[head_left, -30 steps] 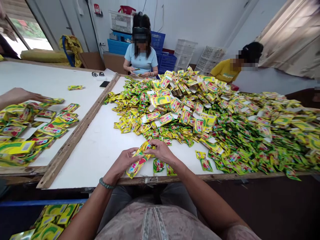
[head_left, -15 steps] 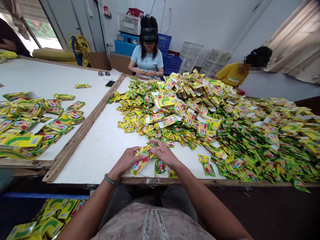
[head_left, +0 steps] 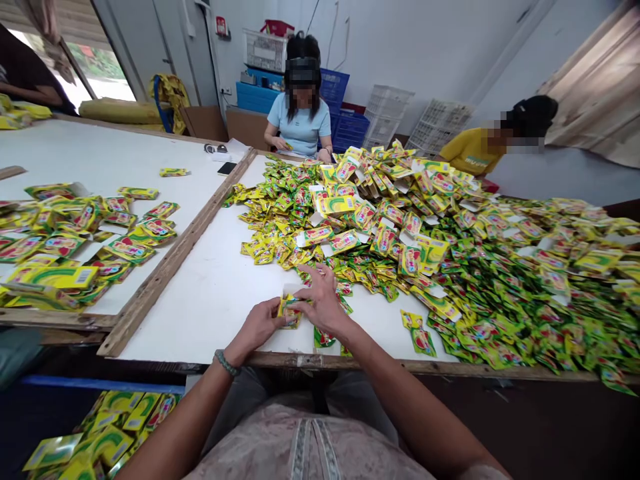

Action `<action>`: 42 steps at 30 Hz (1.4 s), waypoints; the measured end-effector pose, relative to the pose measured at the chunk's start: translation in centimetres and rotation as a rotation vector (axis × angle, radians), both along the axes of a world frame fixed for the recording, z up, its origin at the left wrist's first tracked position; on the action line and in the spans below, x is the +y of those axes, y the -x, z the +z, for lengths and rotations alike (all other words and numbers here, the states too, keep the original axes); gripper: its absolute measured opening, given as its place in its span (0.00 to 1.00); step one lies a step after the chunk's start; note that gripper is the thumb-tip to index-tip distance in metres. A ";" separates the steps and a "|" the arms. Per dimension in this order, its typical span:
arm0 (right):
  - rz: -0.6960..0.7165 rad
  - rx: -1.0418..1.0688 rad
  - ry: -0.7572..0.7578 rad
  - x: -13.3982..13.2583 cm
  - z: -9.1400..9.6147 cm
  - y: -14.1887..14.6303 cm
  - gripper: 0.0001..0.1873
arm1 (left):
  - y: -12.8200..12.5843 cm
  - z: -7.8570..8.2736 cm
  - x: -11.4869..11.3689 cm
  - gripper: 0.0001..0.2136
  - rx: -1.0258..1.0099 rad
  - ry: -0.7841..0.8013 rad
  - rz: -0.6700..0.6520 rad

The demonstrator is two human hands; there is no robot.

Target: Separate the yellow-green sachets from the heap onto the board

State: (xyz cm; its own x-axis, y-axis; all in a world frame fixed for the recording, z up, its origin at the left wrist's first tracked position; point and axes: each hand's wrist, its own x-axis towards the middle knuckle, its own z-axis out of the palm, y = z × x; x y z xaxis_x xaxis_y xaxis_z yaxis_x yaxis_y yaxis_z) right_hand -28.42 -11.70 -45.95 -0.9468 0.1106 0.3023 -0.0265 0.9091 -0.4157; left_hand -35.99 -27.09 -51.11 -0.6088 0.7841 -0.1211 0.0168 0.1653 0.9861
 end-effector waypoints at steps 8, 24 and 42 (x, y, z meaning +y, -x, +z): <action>0.214 -0.343 -0.096 0.0 0.6 0.8 0.09 | -1.4 0.4 -0.7 0.17 -0.024 0.032 -0.132; 0.246 -0.480 -0.029 -1.0 1.7 0.8 0.11 | -1.3 0.4 -1.2 0.19 0.219 0.112 -0.183; 0.206 -0.293 -0.070 0.2 1.3 -0.9 0.11 | -1.8 -0.1 -1.0 0.19 -0.128 -0.008 -0.113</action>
State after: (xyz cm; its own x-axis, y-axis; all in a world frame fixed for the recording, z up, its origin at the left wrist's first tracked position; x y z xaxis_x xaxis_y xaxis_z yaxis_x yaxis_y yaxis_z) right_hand -27.53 -11.48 -44.60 -0.9946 -0.1025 0.0153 -0.1009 0.9235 -0.3700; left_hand -34.15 -28.04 -51.19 -0.4966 0.8480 -0.1852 -0.0912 0.1612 0.9827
